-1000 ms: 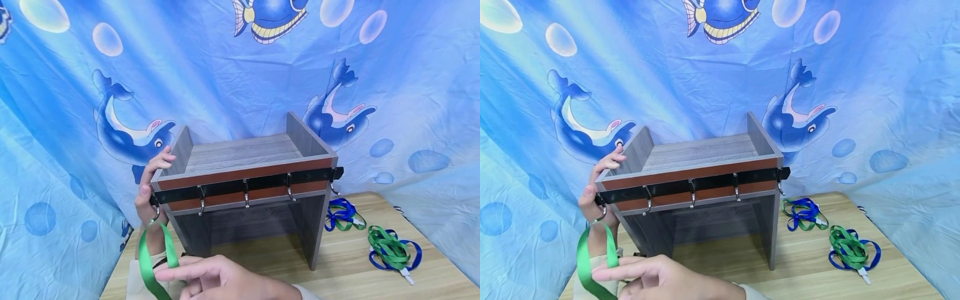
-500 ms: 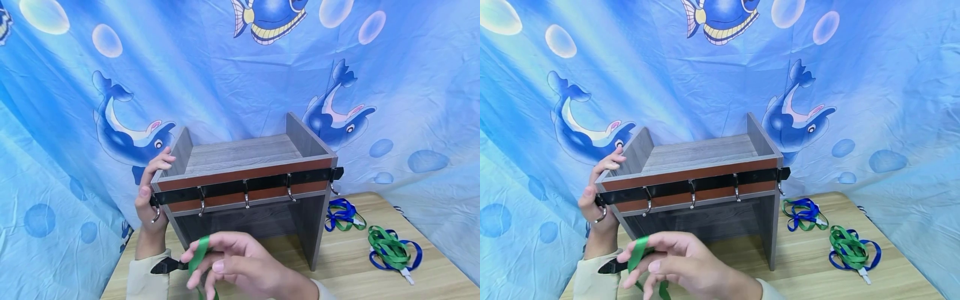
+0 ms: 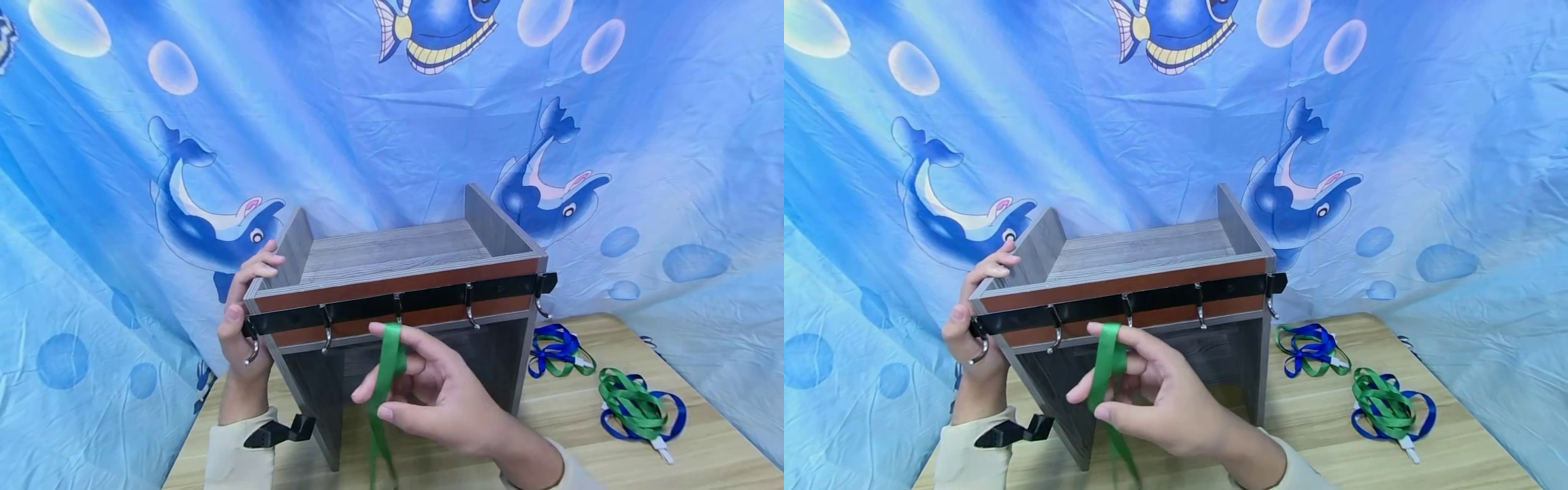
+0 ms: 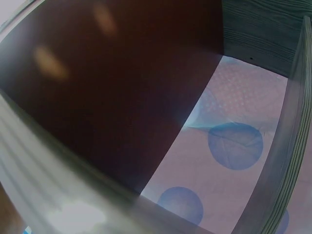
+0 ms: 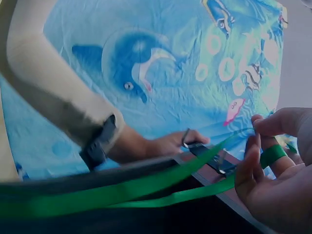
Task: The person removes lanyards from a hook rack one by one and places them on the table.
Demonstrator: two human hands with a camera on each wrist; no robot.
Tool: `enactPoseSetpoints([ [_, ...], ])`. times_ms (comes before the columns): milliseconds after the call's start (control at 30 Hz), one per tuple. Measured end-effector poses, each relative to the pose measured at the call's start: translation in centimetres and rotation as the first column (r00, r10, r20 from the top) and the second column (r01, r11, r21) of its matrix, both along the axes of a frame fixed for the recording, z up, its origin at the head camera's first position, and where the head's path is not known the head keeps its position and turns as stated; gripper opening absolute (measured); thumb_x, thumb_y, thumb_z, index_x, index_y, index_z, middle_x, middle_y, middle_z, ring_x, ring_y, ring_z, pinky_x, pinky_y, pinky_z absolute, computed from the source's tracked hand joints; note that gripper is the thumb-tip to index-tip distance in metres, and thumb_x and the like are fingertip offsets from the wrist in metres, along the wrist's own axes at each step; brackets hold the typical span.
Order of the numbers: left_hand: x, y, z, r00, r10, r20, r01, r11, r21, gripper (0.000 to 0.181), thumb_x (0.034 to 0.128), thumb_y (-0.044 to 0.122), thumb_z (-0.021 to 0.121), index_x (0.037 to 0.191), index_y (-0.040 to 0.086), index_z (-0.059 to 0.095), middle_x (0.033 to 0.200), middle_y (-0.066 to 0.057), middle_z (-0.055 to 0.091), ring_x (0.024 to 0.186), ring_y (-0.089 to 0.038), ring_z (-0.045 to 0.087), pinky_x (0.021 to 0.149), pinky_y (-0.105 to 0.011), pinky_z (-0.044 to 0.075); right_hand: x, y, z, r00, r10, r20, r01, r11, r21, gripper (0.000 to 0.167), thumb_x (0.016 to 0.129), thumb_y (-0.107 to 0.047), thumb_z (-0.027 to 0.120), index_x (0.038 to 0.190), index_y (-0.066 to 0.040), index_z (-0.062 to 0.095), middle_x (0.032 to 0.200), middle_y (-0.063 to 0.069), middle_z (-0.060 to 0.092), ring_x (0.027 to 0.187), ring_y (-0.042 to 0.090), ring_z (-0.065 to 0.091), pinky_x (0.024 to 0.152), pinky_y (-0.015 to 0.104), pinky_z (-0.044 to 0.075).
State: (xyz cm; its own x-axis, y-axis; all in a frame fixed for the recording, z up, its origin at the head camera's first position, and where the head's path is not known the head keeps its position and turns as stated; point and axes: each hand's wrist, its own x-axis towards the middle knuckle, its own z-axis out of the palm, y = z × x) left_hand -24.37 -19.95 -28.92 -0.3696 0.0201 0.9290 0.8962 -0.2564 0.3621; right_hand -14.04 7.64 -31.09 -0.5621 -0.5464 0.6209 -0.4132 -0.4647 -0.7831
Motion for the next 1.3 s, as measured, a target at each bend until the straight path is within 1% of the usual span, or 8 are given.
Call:
enactPoseSetpoints([
  [100, 0.0, 0.0, -0.1, 1.000, -0.003, 0.010, 0.003, 1.000, 0.003, 0.046, 0.1033, 0.036, 0.039, 0.122, 0.004, 0.067, 0.140, -0.011, 0.065, 0.155, -0.034, 0.032, 0.129, -0.045, 0.014, 0.4, 0.7, 0.0, 0.980, -0.163, -0.109, 0.173, 0.981, 0.087, 0.066, 0.096, 0.008, 0.065, 0.157, -0.002, 0.041, 0.116, 0.022, 0.077, 0.105, 0.011, 0.075, 0.076, 0.028, 0.058],
  [200, 0.1, 0.0, -0.1, 1.000, -0.001, 0.011, 0.001, 1.000, 0.006, 0.046, 0.1031, 0.036, 0.039, 0.122, 0.004, 0.067, 0.140, -0.010, 0.065, 0.155, -0.034, 0.032, 0.129, -0.045, 0.014, 0.9, 1.5, -0.2, 0.938, -0.255, -0.234, 0.287, 0.951, 0.117, 0.057, 0.096, 0.008, 0.067, 0.150, -0.006, 0.052, 0.116, 0.016, 0.078, 0.111, 0.016, 0.075, 0.081, 0.031, 0.061],
  [333, 0.0, 0.1, 0.0, 1.000, 0.011, 0.002, -0.011, 1.000, 0.007, 0.047, 0.1033, 0.036, 0.038, 0.122, 0.004, 0.067, 0.140, -0.010, 0.066, 0.154, -0.034, 0.033, 0.129, -0.044, 0.015, 1.2, 2.8, -0.1, 0.852, -0.312, -0.420, 0.380, 0.921, 0.086, 0.056, 0.094, 0.013, 0.066, 0.146, -0.009, 0.058, 0.117, 0.009, 0.076, 0.116, 0.016, 0.072, 0.089, 0.033, 0.063],
  [467, 0.0, 0.2, -0.1, 1.000, 0.014, -0.006, -0.014, 1.000, 0.007, 0.047, 0.1039, 0.036, 0.037, 0.122, 0.005, 0.067, 0.140, -0.009, 0.066, 0.154, -0.033, 0.034, 0.129, -0.044, 0.016, 0.8, 4.7, 0.2, 0.778, -0.329, -0.536, 0.396, 0.918, 0.013, 0.062, 0.090, 0.020, 0.064, 0.146, -0.004, 0.057, 0.117, 0.012, 0.075, 0.117, 0.017, 0.071, 0.093, 0.030, 0.061],
  [767, 0.0, 0.2, 0.1, 1.000, 0.019, 0.000, -0.019, 1.000, 0.006, 0.047, 0.1041, 0.037, 0.037, 0.121, 0.005, 0.067, 0.141, -0.010, 0.065, 0.154, -0.034, 0.032, 0.128, -0.044, 0.016, 1.5, 9.5, 0.0, 0.753, -0.455, -0.475, 0.445, 0.884, -0.143, 0.033, 0.097, 0.014, 0.062, 0.129, 0.015, 0.060, 0.119, 0.011, 0.077, 0.118, 0.017, 0.071, 0.100, 0.023, 0.058],
  [1033, 0.0, 0.2, 0.0, 1.000, -0.006, -0.002, 0.006, 1.000, 0.009, 0.047, 0.1039, 0.035, 0.036, 0.123, 0.005, 0.067, 0.141, -0.010, 0.065, 0.155, -0.034, 0.031, 0.128, -0.045, 0.015, 1.5, 13.2, 2.3, 0.729, -0.475, -0.492, 0.370, 0.879, -0.301, 0.029, 0.095, 0.019, 0.059, 0.122, 0.029, 0.055, 0.122, 0.021, 0.076, 0.121, 0.024, 0.072, 0.106, 0.025, 0.055],
  [1167, 0.0, 0.2, 0.0, 1.000, 0.005, -0.005, -0.005, 1.000, 0.003, 0.047, 0.1040, 0.035, 0.036, 0.123, 0.005, 0.067, 0.141, -0.010, 0.064, 0.155, -0.033, 0.031, 0.128, -0.044, 0.016, 1.3, 16.0, 2.6, 0.700, -0.541, -0.466, 0.456, 0.841, -0.291, 0.029, 0.096, 0.019, 0.058, 0.122, 0.031, 0.054, 0.121, 0.020, 0.076, 0.118, 0.023, 0.073, 0.105, 0.022, 0.055],
  [1300, 0.1, 0.3, 0.1, 0.999, 0.036, -0.006, -0.036, 0.999, -0.005, 0.047, 0.1040, 0.036, 0.035, 0.122, 0.006, 0.067, 0.140, -0.009, 0.065, 0.154, -0.034, 0.033, 0.129, -0.044, 0.016, 1.3, 18.7, 2.3, 0.640, -0.647, -0.414, 0.607, 0.756, -0.245, 0.030, 0.099, 0.017, 0.055, 0.126, 0.030, 0.053, 0.119, 0.013, 0.077, 0.114, 0.016, 0.075, 0.102, 0.018, 0.055],
])
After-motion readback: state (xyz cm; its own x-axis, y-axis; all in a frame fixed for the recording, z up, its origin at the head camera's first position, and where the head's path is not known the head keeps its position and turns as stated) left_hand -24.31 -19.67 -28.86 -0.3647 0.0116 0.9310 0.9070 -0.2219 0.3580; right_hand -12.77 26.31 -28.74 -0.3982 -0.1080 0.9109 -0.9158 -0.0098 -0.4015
